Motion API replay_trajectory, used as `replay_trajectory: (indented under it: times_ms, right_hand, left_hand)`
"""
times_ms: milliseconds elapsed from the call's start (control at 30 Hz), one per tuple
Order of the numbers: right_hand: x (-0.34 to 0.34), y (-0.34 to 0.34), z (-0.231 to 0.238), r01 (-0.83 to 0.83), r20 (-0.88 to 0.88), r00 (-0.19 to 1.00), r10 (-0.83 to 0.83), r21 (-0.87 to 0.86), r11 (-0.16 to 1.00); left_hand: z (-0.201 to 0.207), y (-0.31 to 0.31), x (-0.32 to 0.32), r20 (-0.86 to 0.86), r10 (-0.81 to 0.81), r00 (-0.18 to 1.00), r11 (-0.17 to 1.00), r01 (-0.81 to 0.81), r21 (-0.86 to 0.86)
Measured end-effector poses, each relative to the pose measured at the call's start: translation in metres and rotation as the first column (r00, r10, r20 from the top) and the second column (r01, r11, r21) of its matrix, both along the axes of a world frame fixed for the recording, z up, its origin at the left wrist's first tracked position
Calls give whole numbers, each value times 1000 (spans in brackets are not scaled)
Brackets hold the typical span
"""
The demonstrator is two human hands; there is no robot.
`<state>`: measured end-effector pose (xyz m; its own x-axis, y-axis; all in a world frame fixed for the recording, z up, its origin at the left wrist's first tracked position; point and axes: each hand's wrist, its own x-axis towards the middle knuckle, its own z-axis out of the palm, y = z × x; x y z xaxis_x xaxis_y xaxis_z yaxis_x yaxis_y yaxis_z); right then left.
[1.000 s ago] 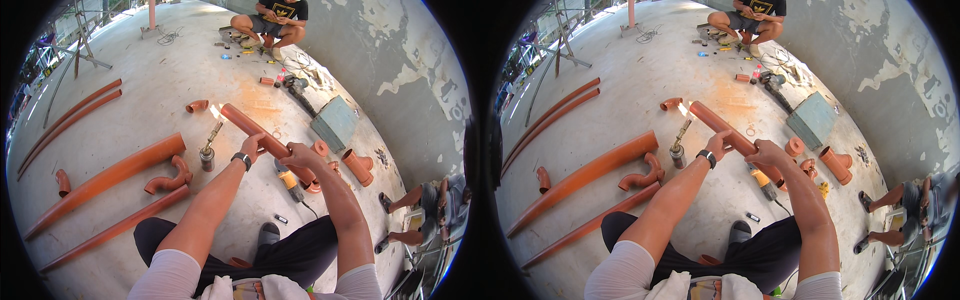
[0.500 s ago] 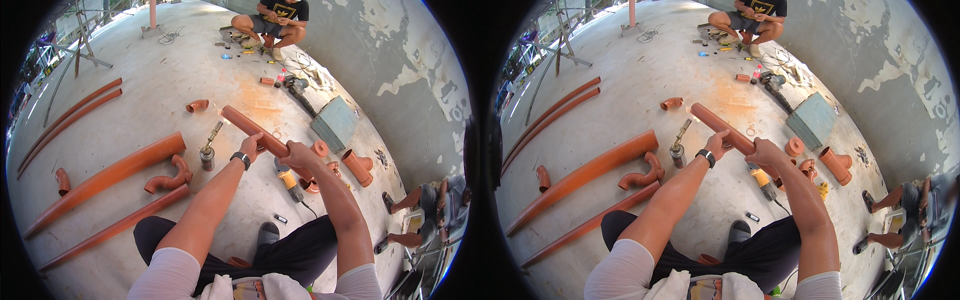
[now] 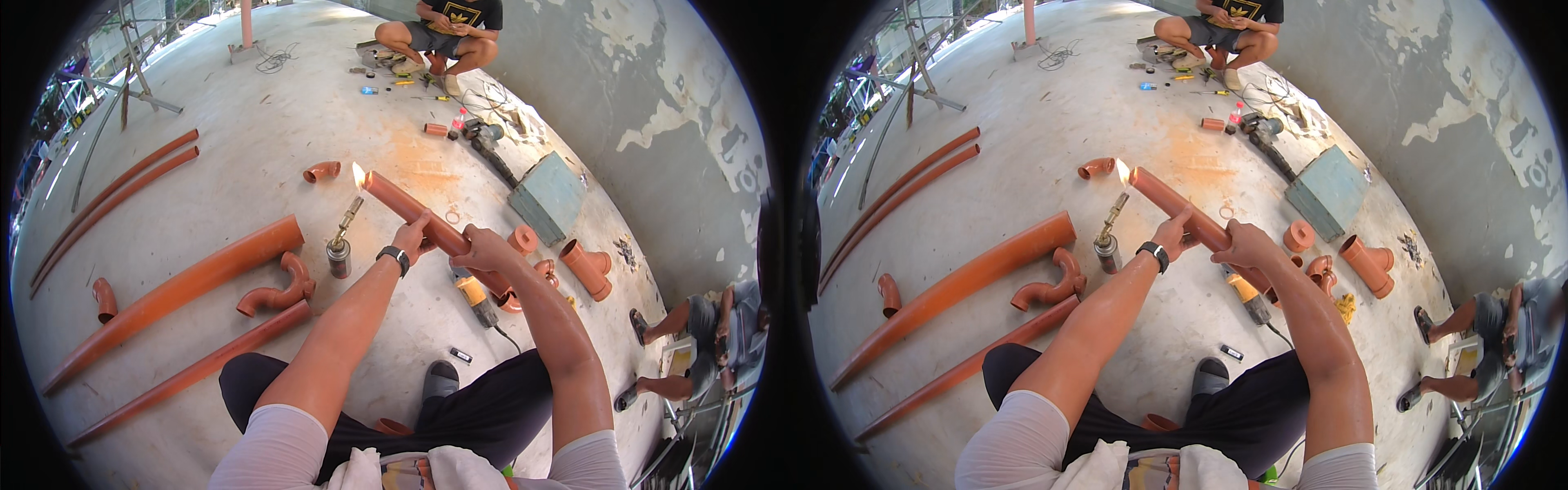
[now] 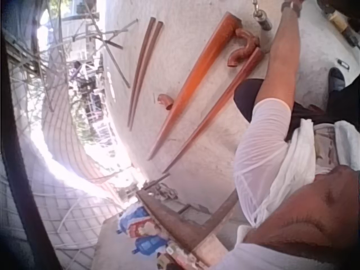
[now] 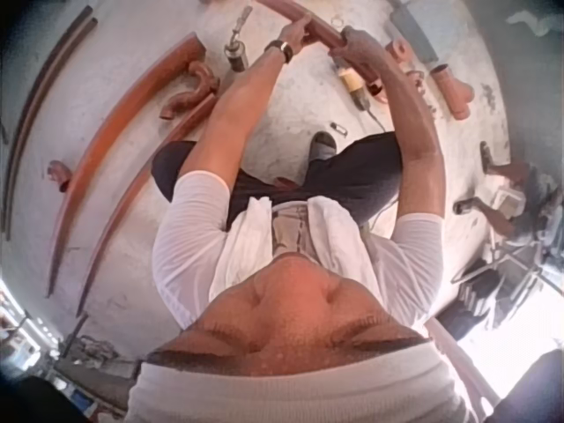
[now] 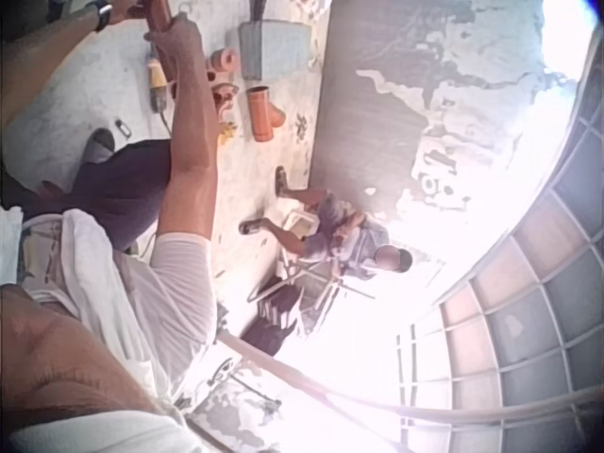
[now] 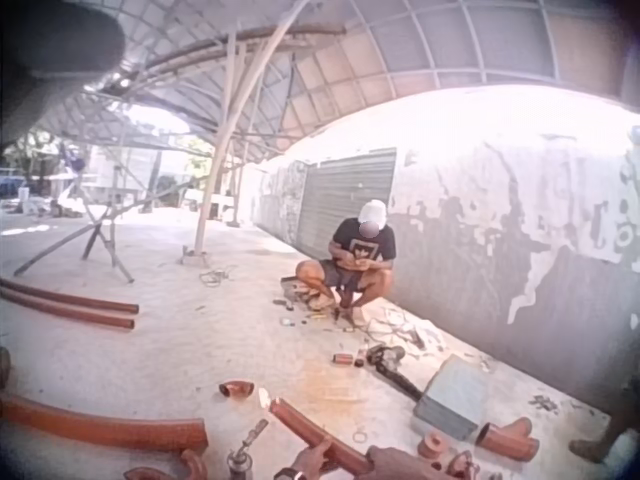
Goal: The person ignites a blowtorch and heats the end of an orange plastic pipe, then fits an elbow joint onto the heated end. The person handles the pipe and joint by hand and uses the blowtorch to soften the plastic for assembly.
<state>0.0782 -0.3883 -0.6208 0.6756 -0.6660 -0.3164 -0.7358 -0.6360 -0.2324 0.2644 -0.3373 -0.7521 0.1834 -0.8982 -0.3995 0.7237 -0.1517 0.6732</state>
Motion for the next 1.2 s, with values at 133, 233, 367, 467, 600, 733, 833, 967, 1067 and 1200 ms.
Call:
replay_trajectory:
  times_ms: [133,233,367,467,600,733,833,967,1067,1200]
  right_hand:
    - [-3,-4,-2,13,-16,1000,-13,8,1000]
    - [-5,-12,-7,22,-60,998,-19,43,999]
    - [3,-6,-7,-24,-68,997,19,-62,998]
    - [6,-3,-5,-32,-57,998,25,-133,991]
    - [2,-6,-9,-19,-64,998,9,-152,988]
    - [5,-5,-6,-16,-77,997,10,-78,997]
    - [7,-3,-3,5,-90,996,-12,-76,997]
    - [3,-1,-5,39,-17,999,-40,-83,996]
    - [5,3,-1,54,22,998,-53,-72,996]
    - [8,-2,-8,67,13,998,-67,-12,998]
  left_hand:
    - [0,-4,-3,-65,59,996,998,-61,-28]
    - [4,-4,-5,-112,74,991,996,-78,-34]
    - [8,-2,1,-118,79,990,997,-81,-18]
    - [12,-3,0,-86,59,995,998,-59,-8]
    - [12,-5,-7,-33,70,997,997,-71,-11]
    - [6,-7,1,-67,90,994,995,-93,-47]
    - [7,-5,2,-76,112,991,992,-116,-49]
    - [21,-1,-7,-11,112,994,993,-112,33]
    - [24,1,-9,26,97,995,993,-99,62]
    - [18,0,-1,1,86,996,996,-86,16]
